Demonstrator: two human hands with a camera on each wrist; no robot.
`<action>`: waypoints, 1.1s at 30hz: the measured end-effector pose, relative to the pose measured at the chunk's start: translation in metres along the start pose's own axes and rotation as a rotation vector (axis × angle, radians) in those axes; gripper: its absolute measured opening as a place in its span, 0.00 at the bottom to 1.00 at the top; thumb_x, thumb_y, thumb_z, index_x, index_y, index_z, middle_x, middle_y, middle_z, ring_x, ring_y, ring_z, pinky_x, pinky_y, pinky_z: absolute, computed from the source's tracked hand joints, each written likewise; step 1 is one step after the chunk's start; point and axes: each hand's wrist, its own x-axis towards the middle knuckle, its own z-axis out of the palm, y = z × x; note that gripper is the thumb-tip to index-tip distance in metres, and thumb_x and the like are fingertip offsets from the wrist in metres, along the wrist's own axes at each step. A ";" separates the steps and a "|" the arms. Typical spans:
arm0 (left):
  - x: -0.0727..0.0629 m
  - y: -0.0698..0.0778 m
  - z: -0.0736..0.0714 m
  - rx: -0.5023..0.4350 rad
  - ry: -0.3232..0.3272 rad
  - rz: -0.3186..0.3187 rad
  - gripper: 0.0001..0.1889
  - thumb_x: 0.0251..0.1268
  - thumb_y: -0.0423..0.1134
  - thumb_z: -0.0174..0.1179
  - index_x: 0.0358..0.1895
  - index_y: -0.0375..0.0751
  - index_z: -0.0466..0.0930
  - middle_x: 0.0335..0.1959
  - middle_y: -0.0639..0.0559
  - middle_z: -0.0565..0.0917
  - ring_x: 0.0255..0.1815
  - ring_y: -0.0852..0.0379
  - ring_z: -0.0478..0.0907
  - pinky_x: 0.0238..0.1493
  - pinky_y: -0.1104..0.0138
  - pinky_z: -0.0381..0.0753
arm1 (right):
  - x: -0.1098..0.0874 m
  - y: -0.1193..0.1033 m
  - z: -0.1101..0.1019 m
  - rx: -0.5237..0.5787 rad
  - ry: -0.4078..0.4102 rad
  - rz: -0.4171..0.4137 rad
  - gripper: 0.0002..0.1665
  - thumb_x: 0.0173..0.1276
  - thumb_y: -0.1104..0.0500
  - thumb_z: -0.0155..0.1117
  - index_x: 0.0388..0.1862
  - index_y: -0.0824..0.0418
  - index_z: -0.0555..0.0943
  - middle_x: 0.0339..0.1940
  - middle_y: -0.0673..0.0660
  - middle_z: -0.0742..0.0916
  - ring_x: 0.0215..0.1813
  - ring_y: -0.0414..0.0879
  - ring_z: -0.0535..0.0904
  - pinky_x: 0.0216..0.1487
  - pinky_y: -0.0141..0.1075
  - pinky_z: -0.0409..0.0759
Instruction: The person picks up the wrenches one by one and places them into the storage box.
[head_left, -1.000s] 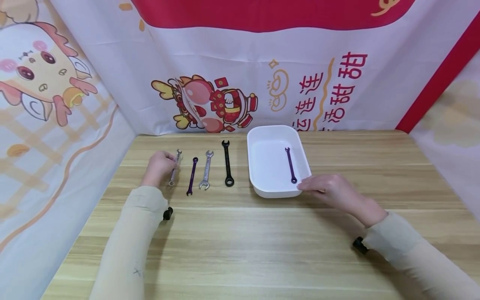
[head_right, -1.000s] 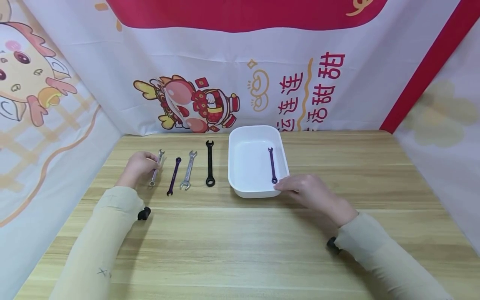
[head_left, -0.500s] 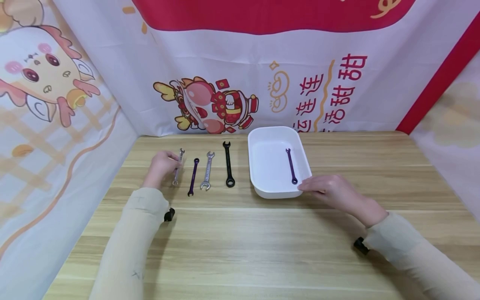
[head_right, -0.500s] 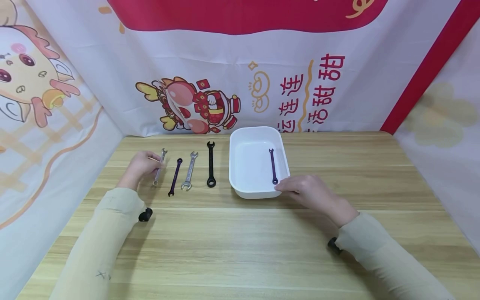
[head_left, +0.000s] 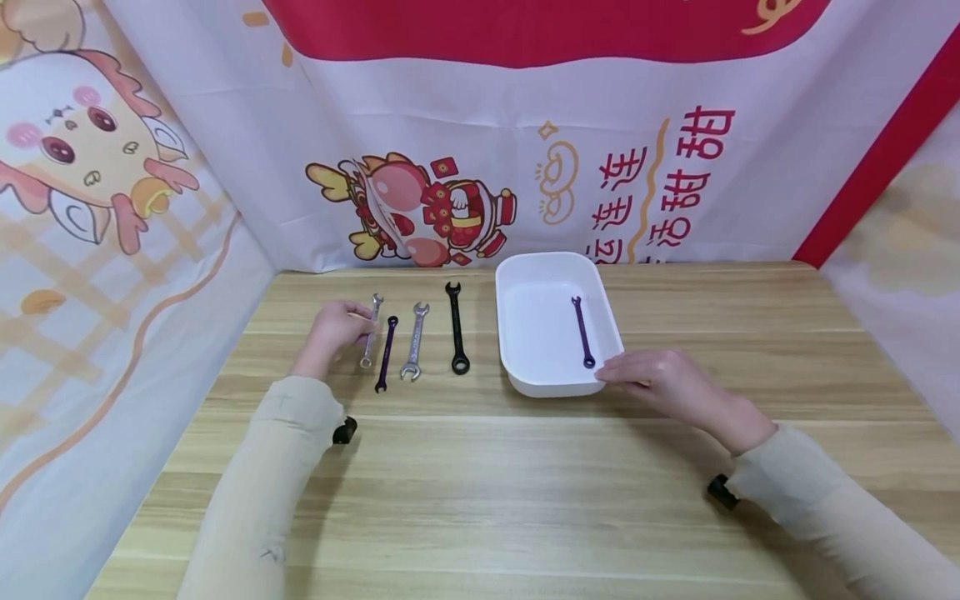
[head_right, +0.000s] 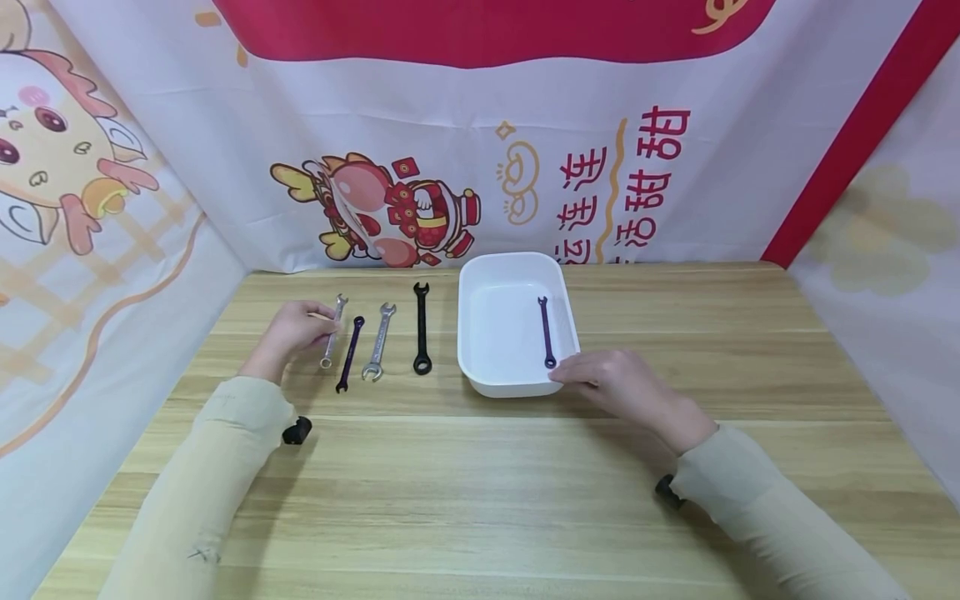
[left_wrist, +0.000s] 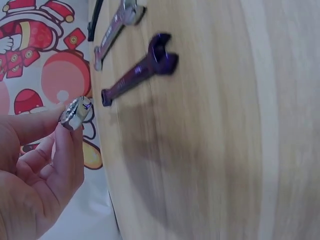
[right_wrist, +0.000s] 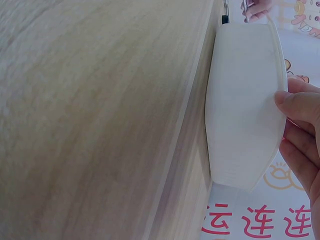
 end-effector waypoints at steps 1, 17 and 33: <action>0.000 0.001 0.001 -0.020 -0.005 -0.003 0.17 0.69 0.29 0.62 0.57 0.22 0.77 0.51 0.34 0.80 0.34 0.61 0.78 0.49 0.63 0.85 | 0.000 0.000 0.000 0.001 0.000 0.000 0.23 0.48 0.75 0.80 0.45 0.62 0.91 0.44 0.56 0.91 0.46 0.51 0.89 0.44 0.45 0.88; -0.002 0.019 0.023 -0.171 -0.005 0.001 0.17 0.73 0.27 0.56 0.60 0.20 0.73 0.45 0.39 0.80 0.32 0.64 0.75 0.42 0.69 0.82 | -0.002 0.003 0.001 -0.012 0.000 -0.002 0.22 0.48 0.74 0.82 0.44 0.61 0.91 0.44 0.56 0.91 0.45 0.51 0.89 0.43 0.44 0.88; -0.006 0.028 0.041 -0.239 -0.027 -0.026 0.17 0.73 0.26 0.55 0.61 0.22 0.74 0.44 0.41 0.77 0.33 0.59 0.74 0.32 0.76 0.79 | -0.003 0.004 0.002 0.005 0.007 -0.001 0.22 0.48 0.74 0.81 0.44 0.62 0.91 0.44 0.56 0.91 0.45 0.51 0.89 0.43 0.44 0.88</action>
